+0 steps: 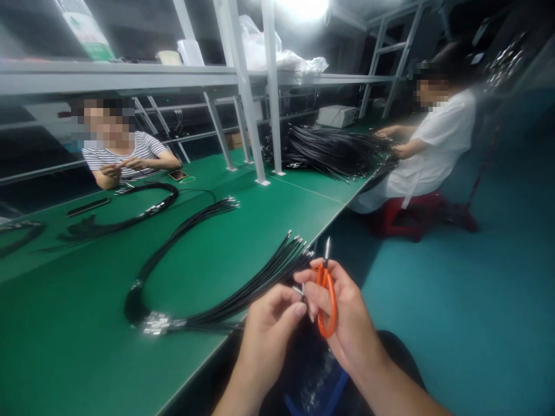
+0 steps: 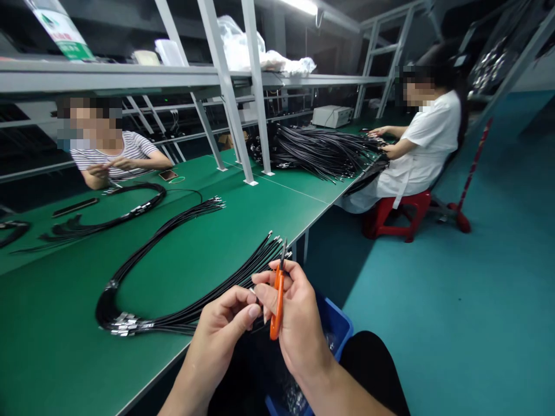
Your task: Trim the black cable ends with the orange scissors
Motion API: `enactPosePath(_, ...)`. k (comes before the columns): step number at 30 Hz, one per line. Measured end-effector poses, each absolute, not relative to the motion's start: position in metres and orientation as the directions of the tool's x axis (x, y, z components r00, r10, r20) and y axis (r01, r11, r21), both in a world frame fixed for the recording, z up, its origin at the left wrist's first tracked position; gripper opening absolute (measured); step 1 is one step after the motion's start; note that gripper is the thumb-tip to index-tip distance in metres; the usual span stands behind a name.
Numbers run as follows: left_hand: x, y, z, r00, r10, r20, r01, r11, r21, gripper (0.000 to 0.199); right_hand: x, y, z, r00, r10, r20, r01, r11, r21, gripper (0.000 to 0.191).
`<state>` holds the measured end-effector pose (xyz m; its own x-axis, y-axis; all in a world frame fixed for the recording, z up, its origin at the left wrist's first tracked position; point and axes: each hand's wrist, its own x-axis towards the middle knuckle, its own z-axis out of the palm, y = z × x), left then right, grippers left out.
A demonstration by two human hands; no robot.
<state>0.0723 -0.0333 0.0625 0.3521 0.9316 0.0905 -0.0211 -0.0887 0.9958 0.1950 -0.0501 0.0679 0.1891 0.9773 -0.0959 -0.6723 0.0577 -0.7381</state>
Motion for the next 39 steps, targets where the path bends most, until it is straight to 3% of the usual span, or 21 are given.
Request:
enactPosePath(7, 0.07, -0.034, 0.06, 0.358, 0.931, 0.067, -0.084, -0.039, 0.996, 0.015, 0.194, -0.053, 0.064, 0.144, 0.984, -0.101, -0.656, 0.018, -0.754, 0.03)
enactPosePath(13, 0.07, -0.032, 0.059, 0.336, 0.942, 0.021, -0.09, 0.01, 0.996, 0.02, 0.202, -0.06, 0.053, 0.393, 0.915, 0.085, -0.23, 0.188, -0.955, 0.026)
enactPosePath(17, 0.073, -0.032, 0.063, 0.337, 0.941, 0.02, -0.087, 0.01, 0.996, 0.019, 0.202, -0.061, 0.049, 0.326, 0.911, 0.253, -0.009, 0.271, -0.963, 0.027)
enactPosePath(25, 0.074, -0.035, 0.062, 0.325, 0.946, 0.001, -0.071, 0.024, 0.997, 0.016, 0.193, -0.063, 0.048, 0.367, 0.896, 0.249, 0.161, 0.202, -0.966, 0.018)
enactPosePath(31, 0.072, -0.032, 0.058, 0.244, 0.969, 0.02, -0.129, 0.012, 0.992, 0.014, 0.2, -0.073, 0.041, 0.391, 0.866, 0.312, 0.305, 0.198, -0.932, 0.029)
enactPosePath(33, 0.07, -0.03, 0.057, 0.223, 0.974, 0.029, -0.138, 0.002, 0.99, 0.011, 0.202, -0.081, 0.044, 0.355, 0.905, 0.232, 0.245, 0.149, -0.958, 0.036)
enactPosePath(36, 0.069, -0.027, 0.059, 0.187, 0.98, 0.07, -0.142, -0.044, 0.989, 0.006, 0.203, -0.091, 0.051, 0.185, 0.983, -0.016, -0.053, -0.006, -0.999, 0.034)
enactPosePath(39, 0.071, -0.028, 0.061, 0.135, 0.985, 0.108, -0.133, -0.09, 0.987, 0.004, 0.201, -0.092, 0.059, -0.026, 0.969, -0.247, -0.306, -0.243, -0.92, 0.027)
